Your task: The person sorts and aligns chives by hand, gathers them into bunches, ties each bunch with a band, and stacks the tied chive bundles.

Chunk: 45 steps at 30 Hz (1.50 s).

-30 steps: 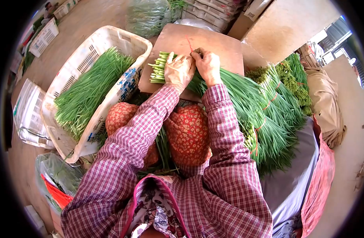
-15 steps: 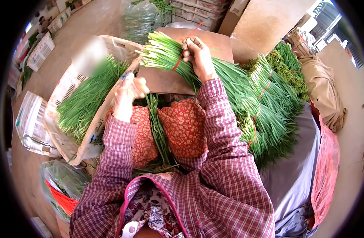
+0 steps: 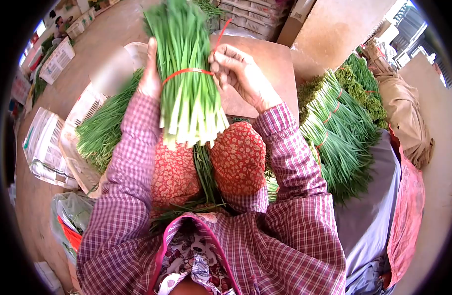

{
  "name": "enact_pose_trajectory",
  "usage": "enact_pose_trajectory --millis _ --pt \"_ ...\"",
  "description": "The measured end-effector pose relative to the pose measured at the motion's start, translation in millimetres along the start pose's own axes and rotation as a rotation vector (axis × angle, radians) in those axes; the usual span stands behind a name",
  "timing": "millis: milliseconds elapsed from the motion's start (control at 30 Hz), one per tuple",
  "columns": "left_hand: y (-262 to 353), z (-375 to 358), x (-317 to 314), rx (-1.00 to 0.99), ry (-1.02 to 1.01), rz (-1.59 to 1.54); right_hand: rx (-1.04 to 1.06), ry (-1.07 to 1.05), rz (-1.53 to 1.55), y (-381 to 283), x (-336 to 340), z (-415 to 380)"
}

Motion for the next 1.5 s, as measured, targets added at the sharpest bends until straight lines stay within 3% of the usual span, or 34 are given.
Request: enact_pose_trajectory --millis 67,133,200,267,300,333,400,467,533,633,700,800,900,933,967,1000,1067,1133,1200,1267,1333,1367,1400,1500 --pt "-10 67 10 0.068 -0.382 -0.261 0.028 0.076 0.048 -3 18 13" --pt "39 79 -16 -0.109 -0.699 -0.202 0.075 0.190 -0.036 -22 26 22" --pt "76 76 -54 -0.201 -0.791 -0.414 0.208 0.190 -0.203 -37 45 36" --pt "94 83 -77 -0.441 -0.898 -0.208 0.292 0.208 -0.284 -50 62 42" --pt "89 79 -80 -0.124 -0.783 -0.216 0.320 0.282 -0.282 -50 66 39" --pt "79 76 -84 -0.117 -0.786 -0.218 0.318 0.289 -0.280 -43 69 33" --pt "49 69 -86 -0.293 -0.564 0.125 0.290 0.411 -0.329 -11 85 20" --pt "-3 60 -75 -0.090 -0.557 0.281 0.045 0.554 -0.325 46 113 14" --pt "-43 66 -39 0.128 -0.622 0.216 0.134 0.496 -0.029 77 136 8" --pt "-75 73 0 0.077 -0.721 0.108 0.146 0.493 -0.057 73 134 7" --pt "-87 41 -20 0.026 -0.702 0.190 0.177 0.484 0.011 78 132 10" --pt "-98 30 -54 0.171 -0.673 0.278 0.225 0.481 0.117 80 125 18" --pt "-73 39 -85 0.328 -0.562 -0.171 0.232 0.516 0.074 56 115 23" --pt "-62 43 -91 0.137 -0.565 -0.035 0.243 0.490 -0.035 38 112 20" --pt "-51 46 -96 -0.051 -0.537 0.106 0.304 0.482 0.060 22 108 22" --pt "-32 45 -103 -0.101 -0.542 0.089 0.361 0.472 0.156 11 106 23" --pt "-16 52 -104 -0.018 -0.607 0.041 0.514 0.289 0.109 -7 98 19" --pt "-39 64 -90 0.179 -0.614 0.107 0.451 0.362 0.060 7 99 6" --pt "-58 57 -94 0.037 -0.706 0.031 0.310 0.470 0.033 54 119 1" --pt "-66 53 -101 0.066 -0.681 -0.042 0.312 0.530 0.317 91 127 -1" --pt "-66 69 -106 -0.061 -0.652 0.172 0.312 0.542 0.292 96 138 2" --pt "-51 78 -117 0.155 -0.736 0.202 0.360 0.547 0.365 91 131 1" --pt "-44 86 -128 -0.039 -0.681 0.359 0.419 0.544 0.427 80 128 3" --pt "-4 95 -168 0.089 -0.937 0.228 0.482 0.473 0.606 60 114 -5"
Point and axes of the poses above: each hand's wrist, its own z-axis towards the middle knuckle, its own x-axis out of the back of the hand, y = z × x, the point moved 2 cm from there along z, towards the middle knuckle, and after that the axes turned 7 degrees about -y, right-handed, at the moved point
